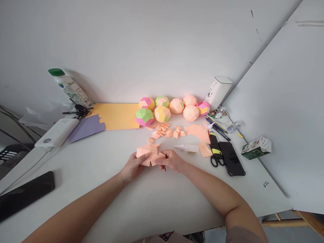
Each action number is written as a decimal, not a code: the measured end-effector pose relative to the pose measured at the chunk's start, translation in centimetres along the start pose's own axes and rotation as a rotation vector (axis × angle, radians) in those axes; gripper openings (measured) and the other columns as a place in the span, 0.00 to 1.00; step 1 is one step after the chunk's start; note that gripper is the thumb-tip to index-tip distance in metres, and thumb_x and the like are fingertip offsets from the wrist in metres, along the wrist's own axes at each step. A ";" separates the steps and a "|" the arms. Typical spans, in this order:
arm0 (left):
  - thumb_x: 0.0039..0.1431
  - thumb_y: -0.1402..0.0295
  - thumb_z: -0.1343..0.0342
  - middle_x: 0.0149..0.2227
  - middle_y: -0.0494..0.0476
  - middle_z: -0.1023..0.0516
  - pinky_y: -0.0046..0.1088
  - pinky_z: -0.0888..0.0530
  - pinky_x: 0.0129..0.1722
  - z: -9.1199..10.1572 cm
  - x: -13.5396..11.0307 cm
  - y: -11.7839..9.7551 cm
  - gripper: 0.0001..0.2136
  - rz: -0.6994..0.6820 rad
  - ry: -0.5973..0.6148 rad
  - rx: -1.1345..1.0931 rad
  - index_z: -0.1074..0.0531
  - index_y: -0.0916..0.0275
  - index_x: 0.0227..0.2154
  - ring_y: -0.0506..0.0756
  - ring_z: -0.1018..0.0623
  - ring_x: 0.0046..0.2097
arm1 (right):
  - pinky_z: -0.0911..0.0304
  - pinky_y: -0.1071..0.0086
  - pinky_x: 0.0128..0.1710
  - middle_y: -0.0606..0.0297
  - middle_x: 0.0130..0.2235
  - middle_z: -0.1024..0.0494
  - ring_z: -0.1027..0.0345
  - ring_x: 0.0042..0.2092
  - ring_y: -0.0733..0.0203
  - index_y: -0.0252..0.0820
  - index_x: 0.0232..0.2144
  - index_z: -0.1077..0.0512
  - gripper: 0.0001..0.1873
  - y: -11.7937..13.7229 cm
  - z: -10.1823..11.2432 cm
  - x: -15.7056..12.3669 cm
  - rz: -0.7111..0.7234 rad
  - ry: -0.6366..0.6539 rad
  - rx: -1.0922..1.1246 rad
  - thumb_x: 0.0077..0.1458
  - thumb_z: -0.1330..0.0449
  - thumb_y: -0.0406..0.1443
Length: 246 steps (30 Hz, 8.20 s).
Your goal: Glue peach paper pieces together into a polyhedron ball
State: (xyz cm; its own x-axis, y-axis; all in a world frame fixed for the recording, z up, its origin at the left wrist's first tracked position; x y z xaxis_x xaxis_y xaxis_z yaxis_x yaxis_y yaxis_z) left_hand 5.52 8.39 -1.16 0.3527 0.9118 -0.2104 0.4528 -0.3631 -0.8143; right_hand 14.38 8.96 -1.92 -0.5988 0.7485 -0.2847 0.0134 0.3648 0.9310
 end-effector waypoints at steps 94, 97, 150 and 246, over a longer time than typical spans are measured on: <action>0.45 0.67 0.40 0.35 0.58 0.27 0.31 0.33 0.34 -2.1 -0.4 -0.6 0.17 0.002 0.253 0.057 0.30 0.64 0.41 0.58 0.28 0.38 | 0.42 0.71 0.21 0.70 0.25 0.36 0.41 0.23 0.66 0.42 0.28 0.37 0.03 0.8 2.0 -1.7 0.163 -0.398 -0.045 0.50 0.46 0.36; 0.43 0.67 0.39 0.34 0.56 0.27 0.30 0.34 0.34 -1.7 -0.4 -0.3 0.17 0.041 0.252 0.060 0.30 0.63 0.40 0.56 0.29 0.36 | 0.37 0.62 0.40 0.62 0.42 0.33 0.36 0.42 0.58 0.45 0.40 0.38 0.18 3.7 1.0 -3.0 0.445 -0.399 -0.350 0.43 0.47 0.28; 0.52 0.68 0.43 0.26 0.56 0.27 0.29 0.33 0.35 -2.3 -0.9 1.1 0.06 0.170 0.165 -0.230 0.27 0.65 0.31 0.53 0.29 0.30 | 0.38 0.54 0.44 0.55 0.43 0.34 0.38 0.46 0.51 0.45 0.47 0.38 0.19 7.4 -1.5 -5.3 0.884 -0.453 -0.995 0.50 0.48 0.31; 0.48 0.75 0.42 0.29 0.58 0.24 0.34 0.30 0.38 -2.1 -0.9 0.5 0.05 0.234 0.175 -0.345 0.28 0.66 0.30 0.56 0.25 0.33 | 0.43 0.71 0.20 0.68 0.23 0.31 0.41 0.21 0.65 0.44 0.35 0.34 0.14 15.6 -3.9 -6.3 0.862 -0.326 -1.048 0.50 0.39 0.46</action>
State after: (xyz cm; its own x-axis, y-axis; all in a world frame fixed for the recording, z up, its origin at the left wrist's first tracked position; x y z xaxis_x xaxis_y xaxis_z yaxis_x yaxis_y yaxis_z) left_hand 7.16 7.00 -0.27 0.5979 0.7619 -0.2490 0.5800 -0.6256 -0.5217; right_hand 15.23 7.75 15.29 -0.4958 0.6688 0.5540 -0.4073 -0.7425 0.5318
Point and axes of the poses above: each hand's wrist, its own x-axis towards the middle knuckle, its own z-axis out of the back of the hand, y = z × x, the point moved 10 cm from there along x, towards the middle knuckle
